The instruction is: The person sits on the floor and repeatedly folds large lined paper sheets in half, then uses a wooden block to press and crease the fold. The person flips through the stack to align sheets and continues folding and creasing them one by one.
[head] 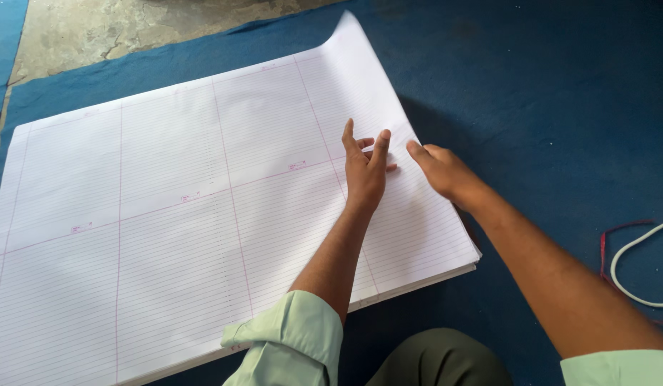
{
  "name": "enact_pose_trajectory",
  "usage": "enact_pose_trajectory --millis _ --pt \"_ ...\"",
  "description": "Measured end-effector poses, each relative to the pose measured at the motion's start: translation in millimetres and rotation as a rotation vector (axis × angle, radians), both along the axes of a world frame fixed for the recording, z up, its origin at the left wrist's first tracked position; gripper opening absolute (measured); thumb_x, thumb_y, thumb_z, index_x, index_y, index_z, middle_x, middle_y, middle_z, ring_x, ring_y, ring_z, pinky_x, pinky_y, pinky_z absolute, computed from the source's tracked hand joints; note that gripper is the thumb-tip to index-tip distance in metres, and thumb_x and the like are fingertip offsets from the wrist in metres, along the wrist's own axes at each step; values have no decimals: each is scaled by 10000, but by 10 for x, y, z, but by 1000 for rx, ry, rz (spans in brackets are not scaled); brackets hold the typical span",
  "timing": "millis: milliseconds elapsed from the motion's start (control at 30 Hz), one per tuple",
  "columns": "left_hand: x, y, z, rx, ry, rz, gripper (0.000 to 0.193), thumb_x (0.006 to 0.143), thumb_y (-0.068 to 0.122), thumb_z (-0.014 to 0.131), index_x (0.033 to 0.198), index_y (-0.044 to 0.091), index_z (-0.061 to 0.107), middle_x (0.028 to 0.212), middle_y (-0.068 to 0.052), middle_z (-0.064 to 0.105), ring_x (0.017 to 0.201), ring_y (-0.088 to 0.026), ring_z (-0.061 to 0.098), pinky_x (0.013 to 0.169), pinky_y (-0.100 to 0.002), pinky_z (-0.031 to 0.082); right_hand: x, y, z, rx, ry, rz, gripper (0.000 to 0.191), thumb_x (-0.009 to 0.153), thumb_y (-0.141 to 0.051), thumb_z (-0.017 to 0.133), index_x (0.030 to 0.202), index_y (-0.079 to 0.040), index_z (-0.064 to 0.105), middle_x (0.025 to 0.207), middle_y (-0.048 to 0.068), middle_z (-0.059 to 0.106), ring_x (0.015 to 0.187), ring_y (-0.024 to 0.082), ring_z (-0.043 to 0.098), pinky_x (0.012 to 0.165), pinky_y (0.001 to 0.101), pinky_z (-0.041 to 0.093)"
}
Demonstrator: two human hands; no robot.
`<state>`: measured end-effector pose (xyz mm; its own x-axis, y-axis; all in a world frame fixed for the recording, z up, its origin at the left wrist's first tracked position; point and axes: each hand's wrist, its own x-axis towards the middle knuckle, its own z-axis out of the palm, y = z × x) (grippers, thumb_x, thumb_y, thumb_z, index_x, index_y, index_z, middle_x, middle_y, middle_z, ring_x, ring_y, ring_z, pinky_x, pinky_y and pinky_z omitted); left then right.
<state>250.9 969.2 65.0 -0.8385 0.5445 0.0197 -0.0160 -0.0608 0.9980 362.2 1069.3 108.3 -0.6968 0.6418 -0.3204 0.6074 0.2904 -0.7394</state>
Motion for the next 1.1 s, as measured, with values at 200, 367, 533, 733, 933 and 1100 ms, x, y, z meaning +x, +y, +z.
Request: enact_pose_trajectory --millis 200,367,533,733,933,1100 --pt "-8 -19 -43 -41 -5 -33 710 973 326 568 1518 0 251 1201 -236 578 932 -250 721 675 -325 657 147 90 33 -75 -34 -134 340 951 -278 598 1091 1 731 885 210 746 794 252 719 739 360 564" --pt "-57 -12 -122 13 1 -39 560 985 232 555 1442 -36 373 1167 -215 615 1044 -233 692 729 -298 654 201 105 125 -90 -20 -223 169 876 -172 702 932 -17 740 701 150 723 576 174 670 526 254 503" --pt "-110 12 -164 78 -106 -61 478 979 201 554 1372 -55 465 1154 -206 622 1073 -244 674 769 -312 653 191 101 174 -102 -57 -266 200 839 -192 763 790 -2 730 629 137 673 518 159 600 487 238 453" --pt "-215 -40 -149 141 -249 -133 408 982 230 549 1286 -40 574 1133 -177 649 987 -210 655 725 -304 617 125 127 191 -55 -71 -226 220 830 -225 768 714 -52 697 581 82 604 492 127 499 484 243 388" --pt "-211 -221 63 -70 -106 -192 397 925 337 616 1090 -15 698 930 -147 721 731 -187 660 547 -318 553 -10 59 300 8 56 -111 180 791 -157 786 714 -36 677 601 94 617 519 148 509 491 282 388" --pt "-261 -435 405 -229 -122 -182 474 858 448 717 948 -16 732 885 -153 728 755 -210 717 569 -343 616 -266 -266 447 255 7 8 174 794 -184 770 729 -26 735 675 97 717 581 167 645 546 301 493"
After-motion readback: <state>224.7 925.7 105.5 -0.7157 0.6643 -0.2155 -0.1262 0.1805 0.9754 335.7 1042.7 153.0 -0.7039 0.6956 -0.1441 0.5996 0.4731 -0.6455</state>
